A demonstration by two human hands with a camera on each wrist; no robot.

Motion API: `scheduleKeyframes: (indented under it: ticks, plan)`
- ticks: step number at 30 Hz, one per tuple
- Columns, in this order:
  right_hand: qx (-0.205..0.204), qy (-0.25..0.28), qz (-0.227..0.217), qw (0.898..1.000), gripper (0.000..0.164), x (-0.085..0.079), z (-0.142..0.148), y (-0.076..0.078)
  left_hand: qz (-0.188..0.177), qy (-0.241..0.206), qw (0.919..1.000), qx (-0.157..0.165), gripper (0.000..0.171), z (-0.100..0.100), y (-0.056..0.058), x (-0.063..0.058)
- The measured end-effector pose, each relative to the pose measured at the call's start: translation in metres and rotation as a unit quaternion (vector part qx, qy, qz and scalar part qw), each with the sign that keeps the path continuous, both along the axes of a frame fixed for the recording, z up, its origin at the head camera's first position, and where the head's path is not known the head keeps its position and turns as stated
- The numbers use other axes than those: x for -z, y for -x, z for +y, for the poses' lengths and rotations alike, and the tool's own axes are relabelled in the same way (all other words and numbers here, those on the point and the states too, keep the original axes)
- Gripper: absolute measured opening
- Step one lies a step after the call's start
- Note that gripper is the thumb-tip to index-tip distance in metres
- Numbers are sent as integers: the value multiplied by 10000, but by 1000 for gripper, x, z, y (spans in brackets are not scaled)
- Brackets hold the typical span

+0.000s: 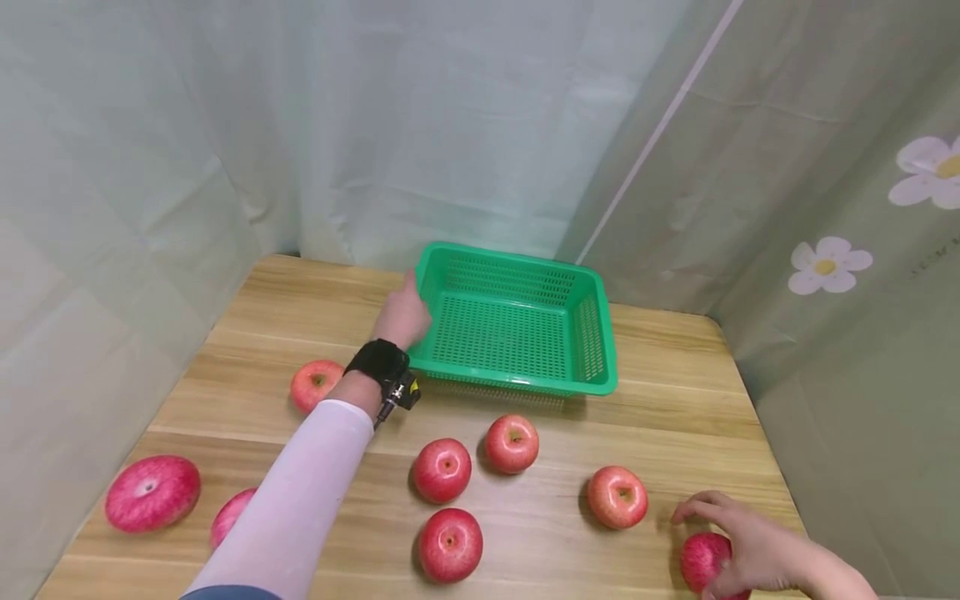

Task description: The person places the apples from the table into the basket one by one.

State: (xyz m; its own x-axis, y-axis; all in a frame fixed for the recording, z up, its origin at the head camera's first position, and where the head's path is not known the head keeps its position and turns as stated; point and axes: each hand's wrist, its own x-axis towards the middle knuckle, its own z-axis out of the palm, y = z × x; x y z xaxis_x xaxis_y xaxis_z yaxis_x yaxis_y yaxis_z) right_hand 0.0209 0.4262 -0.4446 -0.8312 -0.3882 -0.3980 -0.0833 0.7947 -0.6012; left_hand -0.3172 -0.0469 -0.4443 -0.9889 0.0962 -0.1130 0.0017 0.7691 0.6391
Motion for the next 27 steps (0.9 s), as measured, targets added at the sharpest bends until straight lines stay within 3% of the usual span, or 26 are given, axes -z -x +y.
scheduleKeyframes:
  ticks: [7, 15, 23, 27]
  plan:
    - [-407, -298, 412, 9979, 69, 6, -2, -5, -1, -29, 10000, -39, 79, 0, 0, 1]
    - [25, -129, -300, 9995, 62, 5, -5, -1, -44, -18, 10000, -3, 79, -1, 1, 0]
    - [-42, -210, 758, 9969, 62, 7, -10, 3, -27, -6, 10000, -25, 78, -2, 1, -1]
    - [-14, -282, 1008, 9945, 65, 14, -10, 1, -77, 19, 10000, -15, 78, -1, 1, 0]
